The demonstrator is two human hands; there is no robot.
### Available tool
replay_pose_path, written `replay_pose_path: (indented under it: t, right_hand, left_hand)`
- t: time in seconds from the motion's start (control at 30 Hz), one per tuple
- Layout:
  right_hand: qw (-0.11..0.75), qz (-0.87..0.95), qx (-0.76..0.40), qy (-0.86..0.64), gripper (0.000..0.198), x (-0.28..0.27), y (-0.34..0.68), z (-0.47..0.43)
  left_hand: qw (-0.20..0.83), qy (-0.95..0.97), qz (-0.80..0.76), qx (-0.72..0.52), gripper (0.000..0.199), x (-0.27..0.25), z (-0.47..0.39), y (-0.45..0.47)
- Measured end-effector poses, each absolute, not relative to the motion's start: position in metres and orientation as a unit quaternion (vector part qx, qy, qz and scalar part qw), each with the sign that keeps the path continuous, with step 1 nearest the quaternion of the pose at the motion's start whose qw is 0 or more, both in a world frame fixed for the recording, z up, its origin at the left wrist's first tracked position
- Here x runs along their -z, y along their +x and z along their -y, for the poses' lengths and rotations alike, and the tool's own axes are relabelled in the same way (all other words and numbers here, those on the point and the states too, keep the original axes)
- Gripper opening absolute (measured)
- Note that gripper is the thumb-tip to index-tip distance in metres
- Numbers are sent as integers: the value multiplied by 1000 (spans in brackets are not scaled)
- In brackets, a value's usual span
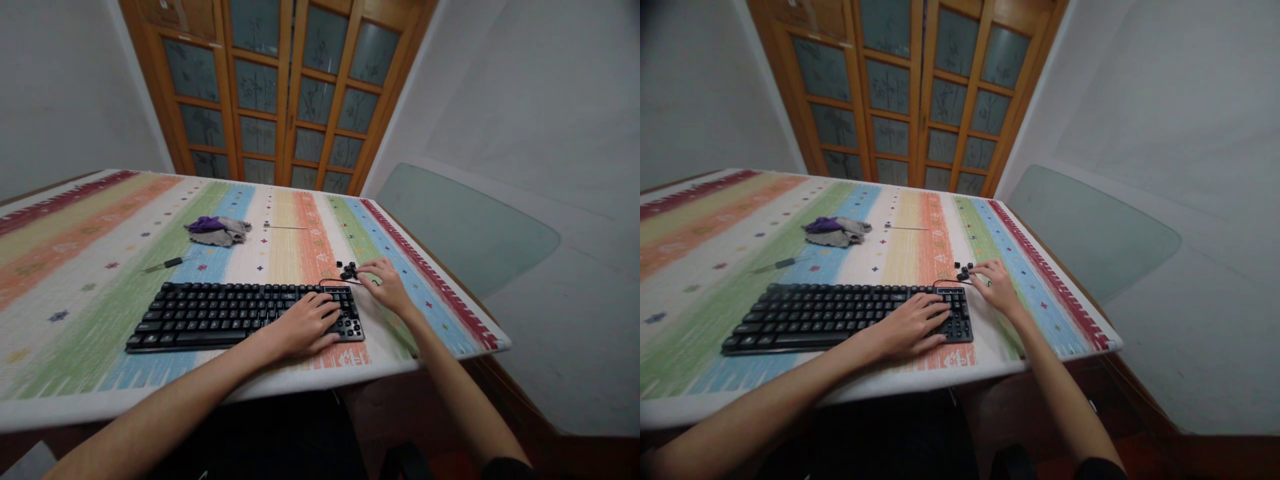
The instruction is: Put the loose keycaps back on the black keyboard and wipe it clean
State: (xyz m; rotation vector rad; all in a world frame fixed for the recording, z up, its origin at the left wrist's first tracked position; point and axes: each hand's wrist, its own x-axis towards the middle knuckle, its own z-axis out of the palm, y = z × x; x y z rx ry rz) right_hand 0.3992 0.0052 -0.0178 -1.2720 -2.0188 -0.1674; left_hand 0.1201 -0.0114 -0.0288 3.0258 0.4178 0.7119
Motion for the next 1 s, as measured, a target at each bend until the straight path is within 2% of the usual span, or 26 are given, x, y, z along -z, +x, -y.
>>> replay_pose_path:
  t: [0.17, 0.53, 0.77, 1.0]
  right_hand:
    - [258, 783, 41, -565, 20, 15, 422, -46]
    - [187, 788, 14, -587, 20, 24, 429, -85]
    - [196, 787, 6, -585, 19, 25, 426, -86]
    - [263, 780, 24, -568, 18, 3, 423, -65]
  left_hand:
    - [3, 964, -134, -228, 37, 29, 12, 119]
    - [14, 965, -128, -230, 37, 27, 12, 116]
    - [21, 964, -130, -230, 36, 25, 11, 116]
    - [22, 965, -127, -230, 34, 25, 10, 116]
